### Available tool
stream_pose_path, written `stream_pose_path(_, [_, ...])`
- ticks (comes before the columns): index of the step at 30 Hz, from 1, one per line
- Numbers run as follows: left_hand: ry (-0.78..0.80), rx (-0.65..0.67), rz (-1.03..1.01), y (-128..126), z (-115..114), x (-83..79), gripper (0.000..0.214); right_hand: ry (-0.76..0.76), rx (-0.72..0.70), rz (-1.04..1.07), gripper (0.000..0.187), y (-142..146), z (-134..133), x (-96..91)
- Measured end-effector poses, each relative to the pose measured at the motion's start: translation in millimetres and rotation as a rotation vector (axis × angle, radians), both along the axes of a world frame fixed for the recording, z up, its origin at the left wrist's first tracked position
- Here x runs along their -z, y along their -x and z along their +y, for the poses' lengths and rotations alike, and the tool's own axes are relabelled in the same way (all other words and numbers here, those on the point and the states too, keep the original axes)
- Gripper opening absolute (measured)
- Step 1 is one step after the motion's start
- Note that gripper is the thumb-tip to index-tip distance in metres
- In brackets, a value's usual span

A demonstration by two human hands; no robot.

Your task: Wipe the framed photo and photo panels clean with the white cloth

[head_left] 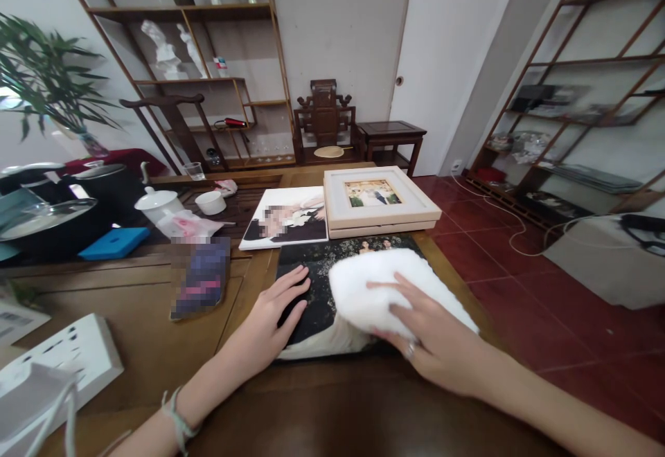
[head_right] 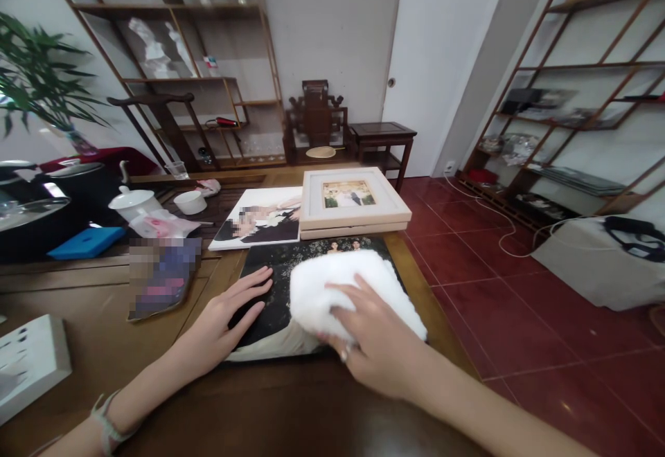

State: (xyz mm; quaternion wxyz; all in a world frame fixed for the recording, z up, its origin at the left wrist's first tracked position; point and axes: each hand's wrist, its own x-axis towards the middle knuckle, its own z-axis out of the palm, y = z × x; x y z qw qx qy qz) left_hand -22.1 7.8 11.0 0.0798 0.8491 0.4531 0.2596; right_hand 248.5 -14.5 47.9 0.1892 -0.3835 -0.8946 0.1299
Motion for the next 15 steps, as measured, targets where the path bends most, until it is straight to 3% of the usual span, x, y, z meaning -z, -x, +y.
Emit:
stream_pose_path(5, [-0.003, 0.012, -0.023, -0.7, 0.3, -1.7, 0.03, -0.097, 0.058, 0.006, 0.029, 18.9, 61.8, 1.4])
stream_pose_path(8, [-0.002, 0.014, -0.032, -0.9, 0.4, -1.1, 0.03, -0.129, 0.058, 0.006, 0.029, 23.6, 74.3, 1.2])
stream_pose_path(11, [-0.006, 0.013, -0.034, -0.6, 0.4, 0.5, 0.03, -0.129, 0.057, 0.025, 0.027, 21.6, 57.4, 2.1])
stream_pose_path(15, [-0.015, 0.004, -0.025, 0.3, 0.4, 2.5, 0.03, -0.051, -0.026, 0.032, 0.017, 14.7, 3.7, 6.2])
